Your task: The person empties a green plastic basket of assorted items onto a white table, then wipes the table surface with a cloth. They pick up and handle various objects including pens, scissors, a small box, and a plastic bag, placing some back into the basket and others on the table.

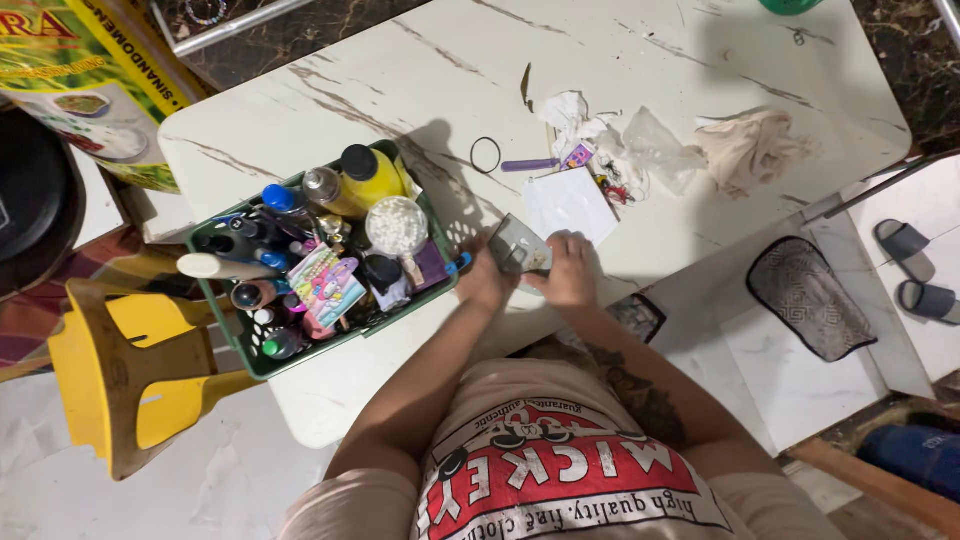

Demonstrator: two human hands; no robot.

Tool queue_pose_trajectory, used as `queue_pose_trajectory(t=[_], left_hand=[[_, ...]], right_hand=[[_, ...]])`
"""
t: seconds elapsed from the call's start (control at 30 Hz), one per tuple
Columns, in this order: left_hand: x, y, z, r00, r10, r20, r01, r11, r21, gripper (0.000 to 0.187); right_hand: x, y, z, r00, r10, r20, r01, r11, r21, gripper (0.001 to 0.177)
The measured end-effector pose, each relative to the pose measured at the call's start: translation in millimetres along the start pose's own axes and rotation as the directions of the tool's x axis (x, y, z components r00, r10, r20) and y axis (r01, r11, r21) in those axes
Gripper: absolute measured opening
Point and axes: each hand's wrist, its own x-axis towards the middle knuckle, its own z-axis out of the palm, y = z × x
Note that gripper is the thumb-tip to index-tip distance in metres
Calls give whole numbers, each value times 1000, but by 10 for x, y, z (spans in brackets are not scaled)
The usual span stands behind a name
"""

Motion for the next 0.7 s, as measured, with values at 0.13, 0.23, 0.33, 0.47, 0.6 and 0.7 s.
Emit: queue_pose_trajectory(t=[0.13,0.23,0.33,0.47,0.6,0.7], left_hand=[[201,-105,161,958,-193,212,213,974,-78,72],[176,-159,153,981,-36,193,68,984,-164,65],[55,-35,-49,966,35,255,127,797,-591,54],[-412,361,-524,922,309,-232,-376,857,-352,72],[-633,490,-1184,817,477,-325,-526,847,-80,49],[-351,206,-1646,881,343,-326,-356,934,20,32]], right_hand=[[5,158,114,994,49,102,-57,995,83,72],[6,376,136,998,30,62,-40,987,155,64],[79,518,-16,946,107,306,-259,816,516,36],[192,429,-577,894,44,446,-280,832,479,21],[541,-23,-1072,903,189,386,-347,849,398,17],[796,-467,-1134,938,152,311,-298,811,504,16]])
